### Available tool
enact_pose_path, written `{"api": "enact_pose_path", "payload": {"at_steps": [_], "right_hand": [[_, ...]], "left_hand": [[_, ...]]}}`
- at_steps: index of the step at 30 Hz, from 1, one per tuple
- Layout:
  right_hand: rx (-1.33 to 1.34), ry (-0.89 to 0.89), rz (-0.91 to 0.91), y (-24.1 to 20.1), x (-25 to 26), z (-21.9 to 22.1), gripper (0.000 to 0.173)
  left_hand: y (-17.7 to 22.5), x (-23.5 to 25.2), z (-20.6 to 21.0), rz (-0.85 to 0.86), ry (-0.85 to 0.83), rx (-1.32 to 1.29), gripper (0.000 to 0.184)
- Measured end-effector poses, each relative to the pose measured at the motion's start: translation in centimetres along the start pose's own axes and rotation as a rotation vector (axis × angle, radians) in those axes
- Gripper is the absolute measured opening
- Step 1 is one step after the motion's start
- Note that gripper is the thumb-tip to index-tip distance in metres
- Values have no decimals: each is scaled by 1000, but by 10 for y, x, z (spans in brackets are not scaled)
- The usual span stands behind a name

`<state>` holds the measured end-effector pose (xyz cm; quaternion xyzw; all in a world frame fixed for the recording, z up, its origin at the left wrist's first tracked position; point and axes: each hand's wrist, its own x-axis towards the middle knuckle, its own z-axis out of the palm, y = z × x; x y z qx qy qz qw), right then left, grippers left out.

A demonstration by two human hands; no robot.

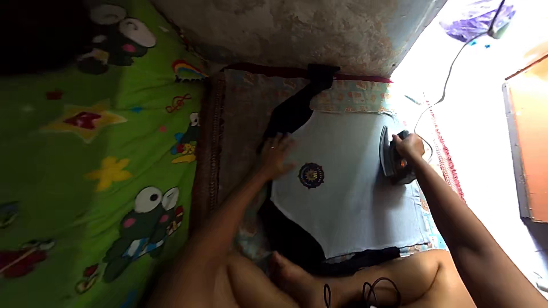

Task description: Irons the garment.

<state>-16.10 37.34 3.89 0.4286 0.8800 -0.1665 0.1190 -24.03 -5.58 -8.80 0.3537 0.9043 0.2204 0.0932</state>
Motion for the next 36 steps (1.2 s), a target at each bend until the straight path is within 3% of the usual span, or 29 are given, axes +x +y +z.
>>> {"api": "enact_pose_path", "payload": {"at_steps": [2, 4, 8, 11, 13, 16, 18, 20, 24, 27, 29, 33, 36], "right_hand": [[111, -70, 7, -38, -17, 7, 57], [152, -156, -132, -84, -62, 29, 45], [54, -366, -359, -191, -174, 92, 42], [-23, -407, -498, -249, -200, 115, 49], [-83, -404, -520, -260, -204, 117, 50], [-93, -389, -531, -200, -222, 126, 50], [-70, -384, -511, -141, -252, 121, 51], [-103, -412, -410, -120, -276, 115, 49], [-39, -367, -347, -167, -275, 126, 49], [-130, -330, -363, -221, -265, 135, 50], [-201, -335, -437, -220, -263, 134, 51], [-274, -325, -599, -113, -250, 120, 53], [-329, -271, -442, -32, -231, 92, 52]], "left_hand": [[-32, -35, -35, -336, -27, -35, 80], [-39, -64, -67, -545, -80, -186, 76], [35, -124, -107, -872, -218, -379, 51], [77, -138, -107, -913, -520, -475, 53], [81, -136, -91, -864, -532, -460, 49], [69, -138, -66, -797, -442, -467, 44], [57, -134, -57, -735, -476, -486, 39], [53, -125, -65, -682, -575, -475, 40], [56, -114, -74, -719, -596, -414, 51], [56, -123, -69, -755, -486, -467, 55], [54, -131, -71, -752, -445, -541, 53], [47, -143, -61, -726, -451, -796, 35], [47, -141, -50, -791, -458, -968, 33]]}}
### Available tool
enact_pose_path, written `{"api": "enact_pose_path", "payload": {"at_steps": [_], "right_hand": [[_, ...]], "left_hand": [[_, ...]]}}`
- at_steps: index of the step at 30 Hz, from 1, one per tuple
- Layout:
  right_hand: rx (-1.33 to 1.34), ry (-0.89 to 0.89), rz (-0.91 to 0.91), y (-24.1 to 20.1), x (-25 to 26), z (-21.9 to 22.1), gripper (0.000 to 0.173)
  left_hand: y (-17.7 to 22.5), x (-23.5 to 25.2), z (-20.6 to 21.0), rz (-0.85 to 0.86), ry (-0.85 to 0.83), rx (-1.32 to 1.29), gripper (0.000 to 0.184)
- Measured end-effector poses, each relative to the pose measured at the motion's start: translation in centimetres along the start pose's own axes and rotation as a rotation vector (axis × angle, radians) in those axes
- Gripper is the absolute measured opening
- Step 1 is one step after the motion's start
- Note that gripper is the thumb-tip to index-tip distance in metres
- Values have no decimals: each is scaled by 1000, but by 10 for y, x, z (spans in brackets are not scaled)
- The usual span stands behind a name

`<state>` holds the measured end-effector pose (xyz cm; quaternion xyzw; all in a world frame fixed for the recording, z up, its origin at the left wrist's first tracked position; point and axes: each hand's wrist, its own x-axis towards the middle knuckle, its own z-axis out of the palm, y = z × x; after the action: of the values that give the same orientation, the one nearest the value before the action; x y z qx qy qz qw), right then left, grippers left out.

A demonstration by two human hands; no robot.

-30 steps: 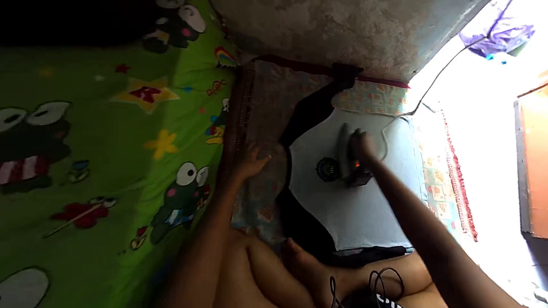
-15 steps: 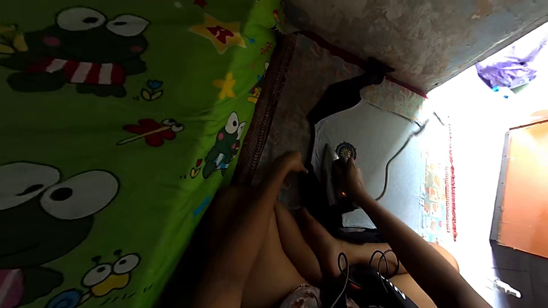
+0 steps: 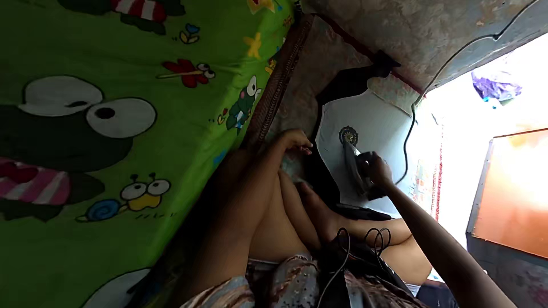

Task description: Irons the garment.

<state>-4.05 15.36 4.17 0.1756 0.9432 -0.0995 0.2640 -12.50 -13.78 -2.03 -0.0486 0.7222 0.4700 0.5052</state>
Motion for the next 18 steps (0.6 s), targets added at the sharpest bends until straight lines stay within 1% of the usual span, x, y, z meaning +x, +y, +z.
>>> {"api": "enact_pose_path", "payload": {"at_steps": [2, 4, 5, 6, 8, 10, 11, 12, 14, 16, 18], "right_hand": [[21, 44, 92, 32, -7, -3, 49], [60, 66, 101, 39, -8, -4, 47], [82, 59, 83, 33, -10, -2, 47], [93, 41, 49, 20, -15, 3, 47], [43, 0, -59, -21, -31, 17, 48], [-23, 12, -172, -58, -44, 34, 45], [-5, 56, -201, -69, -47, 41, 45], [45, 117, -199, -74, -48, 45, 45], [168, 207, -113, -76, -42, 43, 48], [215, 205, -33, -82, -29, 29, 51], [190, 139, -13, -99, -17, 16, 55]], "left_hand": [[4, -4, 3, -64, 21, -25, 34], [9, -12, 5, -124, 89, 23, 35], [10, -15, 5, -148, 127, 55, 34], [11, -17, 6, -170, 156, 82, 29], [9, -17, 7, -187, 194, 95, 24], [4, -12, 6, -178, 205, 86, 26], [1, -10, 6, -184, 213, 97, 27], [-1, -10, 5, -188, 224, 101, 27], [-3, -9, 5, -184, 237, 105, 28], [-2, -9, 4, -172, 244, 121, 29], [1, -10, 2, -167, 247, 175, 30]]}}
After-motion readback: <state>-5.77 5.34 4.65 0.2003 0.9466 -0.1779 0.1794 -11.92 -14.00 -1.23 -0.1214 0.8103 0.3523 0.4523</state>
